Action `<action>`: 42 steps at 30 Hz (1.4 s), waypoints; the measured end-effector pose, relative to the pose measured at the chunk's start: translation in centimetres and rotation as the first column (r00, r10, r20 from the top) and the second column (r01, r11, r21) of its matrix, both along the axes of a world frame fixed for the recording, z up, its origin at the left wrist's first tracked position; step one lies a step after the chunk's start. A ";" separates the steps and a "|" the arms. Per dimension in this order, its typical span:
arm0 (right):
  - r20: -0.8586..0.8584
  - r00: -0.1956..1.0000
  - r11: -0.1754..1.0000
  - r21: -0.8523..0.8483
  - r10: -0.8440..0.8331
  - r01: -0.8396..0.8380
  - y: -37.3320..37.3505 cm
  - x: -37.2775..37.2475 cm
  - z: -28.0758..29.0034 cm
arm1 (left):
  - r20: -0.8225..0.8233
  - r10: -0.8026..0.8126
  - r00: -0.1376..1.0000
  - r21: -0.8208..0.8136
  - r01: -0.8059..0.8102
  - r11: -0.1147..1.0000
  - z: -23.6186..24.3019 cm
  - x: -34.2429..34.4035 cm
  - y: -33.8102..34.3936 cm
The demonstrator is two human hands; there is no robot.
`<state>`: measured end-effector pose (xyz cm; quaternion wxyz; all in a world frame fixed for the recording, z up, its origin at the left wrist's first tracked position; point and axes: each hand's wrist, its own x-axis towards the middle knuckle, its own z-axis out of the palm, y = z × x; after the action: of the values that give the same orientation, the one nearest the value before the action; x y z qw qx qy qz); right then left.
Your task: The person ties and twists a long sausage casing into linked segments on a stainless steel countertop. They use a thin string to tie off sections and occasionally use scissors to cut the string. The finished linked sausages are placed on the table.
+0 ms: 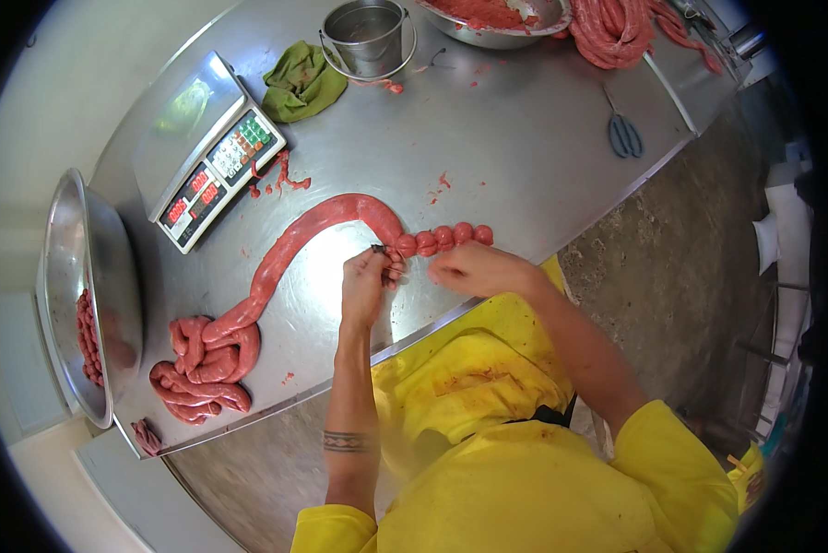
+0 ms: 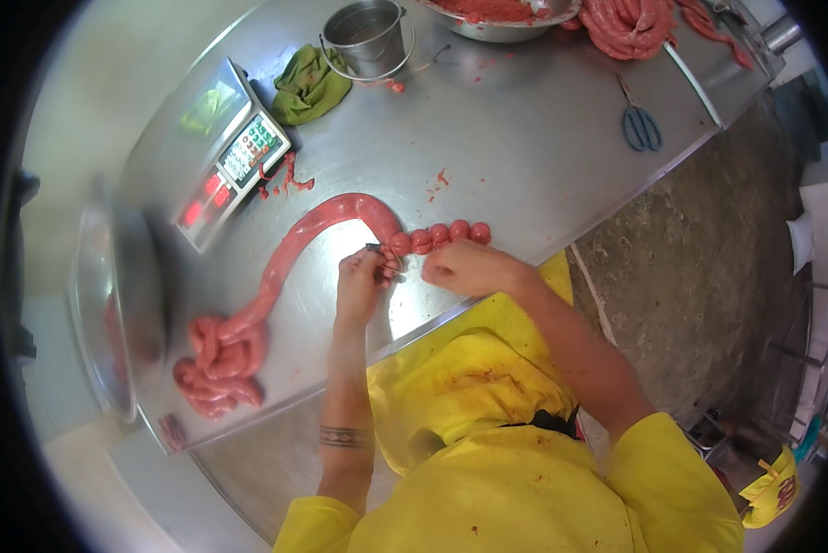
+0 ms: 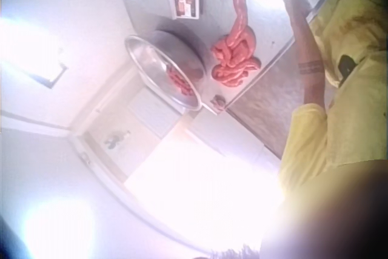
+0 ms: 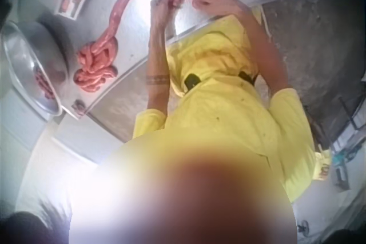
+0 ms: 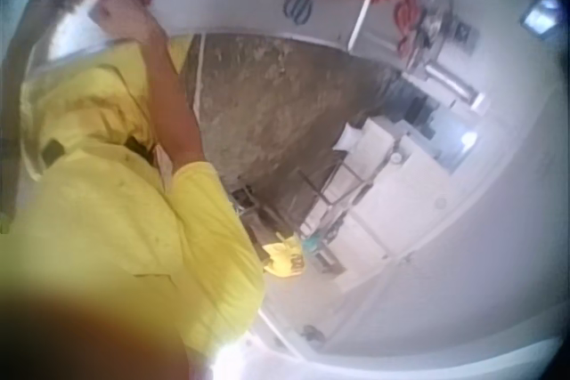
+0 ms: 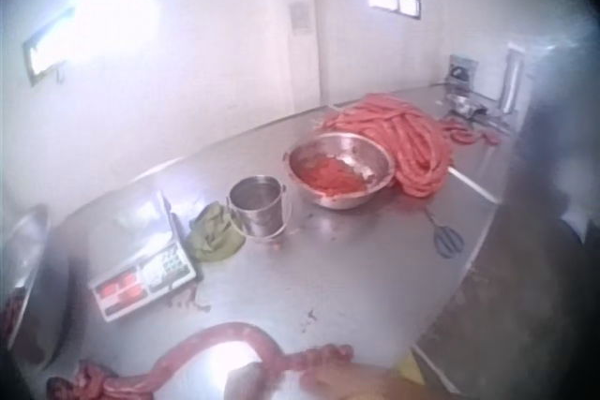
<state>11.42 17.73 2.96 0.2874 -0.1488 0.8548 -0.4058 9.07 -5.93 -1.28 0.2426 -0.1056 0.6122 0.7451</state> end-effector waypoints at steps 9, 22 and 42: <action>-0.263 0.943 0.978 -0.104 -0.203 0.182 5.9 1.8 2.2 | -0.132 -0.032 0.991 -0.471 -0.035 0.882 -0.8 0.5 3.0; -0.091 0.861 0.864 -0.109 -0.501 0.492 4.9 2.2 0.6 | -0.161 -0.286 0.945 -0.755 0.069 0.652 2.7 1.8 -1.6; -0.236 0.879 0.834 0.287 -0.414 0.471 -8.8 1.5 -0.7 | -0.509 -0.393 0.765 -0.792 -0.239 0.561 -0.3 2.9 0.5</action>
<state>12.92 8.98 2.29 0.1350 0.0718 0.9429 -0.2960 12.01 -5.42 -1.55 -0.0236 0.0826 0.9339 0.3470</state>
